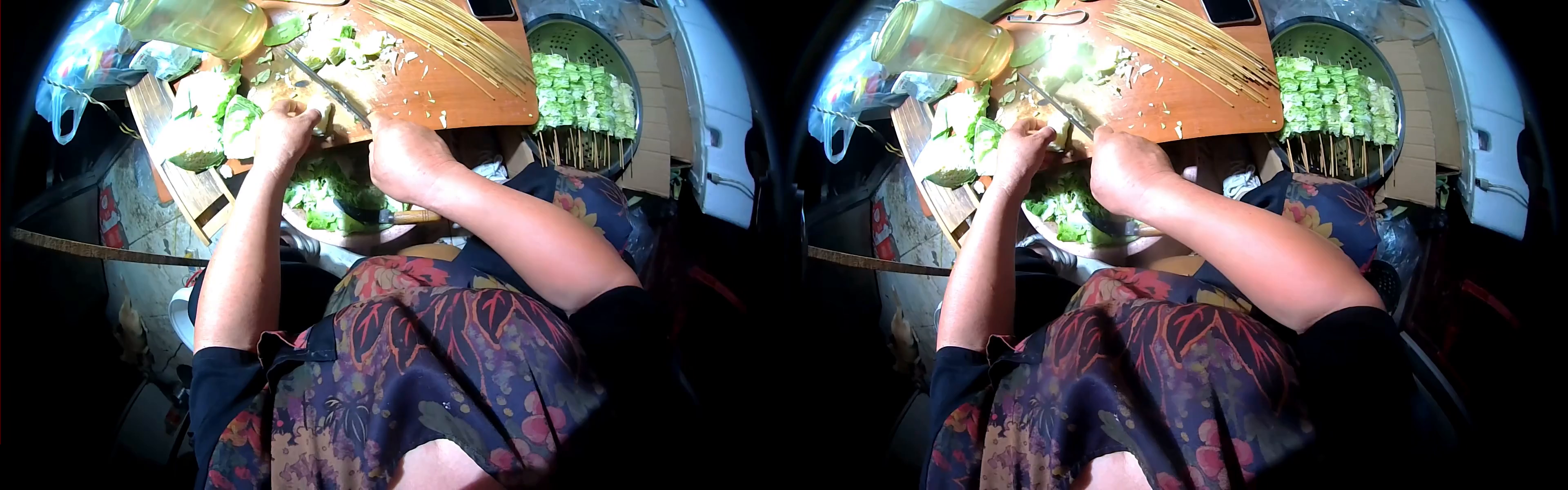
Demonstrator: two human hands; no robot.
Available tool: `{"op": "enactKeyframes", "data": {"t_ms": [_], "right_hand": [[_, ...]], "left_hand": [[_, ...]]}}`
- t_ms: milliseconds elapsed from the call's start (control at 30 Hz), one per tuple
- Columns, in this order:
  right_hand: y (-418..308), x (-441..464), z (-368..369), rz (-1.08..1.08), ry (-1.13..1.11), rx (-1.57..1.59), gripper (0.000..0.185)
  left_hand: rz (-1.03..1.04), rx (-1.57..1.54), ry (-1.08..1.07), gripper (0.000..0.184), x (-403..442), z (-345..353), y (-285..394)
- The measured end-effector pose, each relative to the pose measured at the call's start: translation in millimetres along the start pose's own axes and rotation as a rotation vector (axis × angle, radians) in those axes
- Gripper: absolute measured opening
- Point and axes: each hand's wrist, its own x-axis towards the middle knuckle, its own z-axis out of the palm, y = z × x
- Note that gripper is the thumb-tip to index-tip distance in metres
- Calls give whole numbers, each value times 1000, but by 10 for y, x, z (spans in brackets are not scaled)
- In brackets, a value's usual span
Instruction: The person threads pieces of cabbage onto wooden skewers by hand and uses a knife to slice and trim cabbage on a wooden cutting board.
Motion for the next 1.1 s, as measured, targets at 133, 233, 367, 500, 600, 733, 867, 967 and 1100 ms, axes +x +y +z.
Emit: {"op": "enactKeyframes", "data": {"t_ms": [133,233,367,500,600,733,867,967,1100], "right_hand": [[-65,-67,-110,-2,-27,-5,26],[-55,-91,-137,-38,-17,-53,25],[12,-107,-140,-93,-10,-110,24],[67,-92,-191,-188,33,-220,24],[35,-113,-327,-233,49,-285,20],[66,-8,-348,-252,42,-349,19],[65,118,-373,-241,-20,-362,21],[39,180,-358,-193,-49,-336,22],[249,287,-122,-254,33,-276,24]], "left_hand": [[230,171,58,30,41,-17,-76],[317,39,117,31,141,34,-188],[306,-63,156,29,241,31,-244],[339,4,154,27,179,1,-150],[332,-8,156,25,100,-14,-85],[262,-78,132,23,131,-11,-121],[178,-11,166,23,132,-21,-93],[200,-28,151,23,172,-12,-140],[244,-32,172,23,162,2,-117]]}}
